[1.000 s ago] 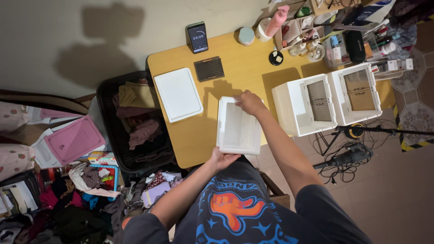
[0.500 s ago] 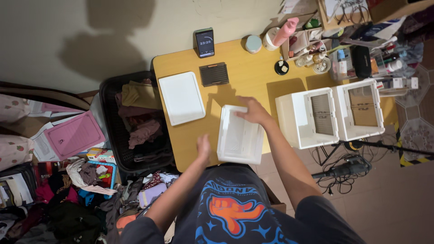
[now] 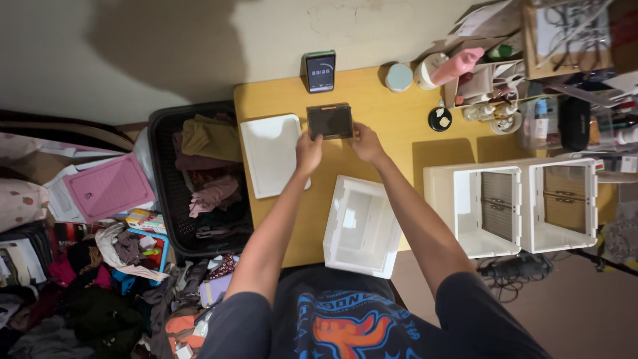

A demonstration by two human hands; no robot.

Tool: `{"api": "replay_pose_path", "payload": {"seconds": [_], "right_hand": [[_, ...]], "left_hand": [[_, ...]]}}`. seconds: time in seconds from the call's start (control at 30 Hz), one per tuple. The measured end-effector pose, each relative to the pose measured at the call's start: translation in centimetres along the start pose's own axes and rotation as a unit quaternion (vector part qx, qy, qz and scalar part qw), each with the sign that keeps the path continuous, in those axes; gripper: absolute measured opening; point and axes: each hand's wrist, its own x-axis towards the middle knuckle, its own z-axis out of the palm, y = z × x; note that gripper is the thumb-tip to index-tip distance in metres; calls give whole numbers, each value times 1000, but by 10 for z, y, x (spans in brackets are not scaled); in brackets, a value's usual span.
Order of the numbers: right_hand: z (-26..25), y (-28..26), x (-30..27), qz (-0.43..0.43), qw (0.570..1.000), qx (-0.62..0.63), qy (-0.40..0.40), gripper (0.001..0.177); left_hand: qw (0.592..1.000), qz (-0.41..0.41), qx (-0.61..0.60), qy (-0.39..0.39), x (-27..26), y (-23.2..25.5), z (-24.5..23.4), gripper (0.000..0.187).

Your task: The person assembles two white plastic storage containers by inserting small white plastic tabs into the container edges, then placing metal grates inside each container. The person repeats the process for a second container, aligning and seating the components.

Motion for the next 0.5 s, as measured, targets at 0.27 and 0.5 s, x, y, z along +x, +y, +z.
{"api": "replay_pose_path", "payload": {"seconds": [0.27, 0.5], "right_hand": [[16, 7, 34, 31, 993, 92, -69, 52], [19, 9, 34, 148, 975, 161, -40, 56]], "left_hand": [[999, -32, -14, 27, 48, -19, 32, 51], [996, -28, -21, 80, 29, 13, 24, 54]]}}
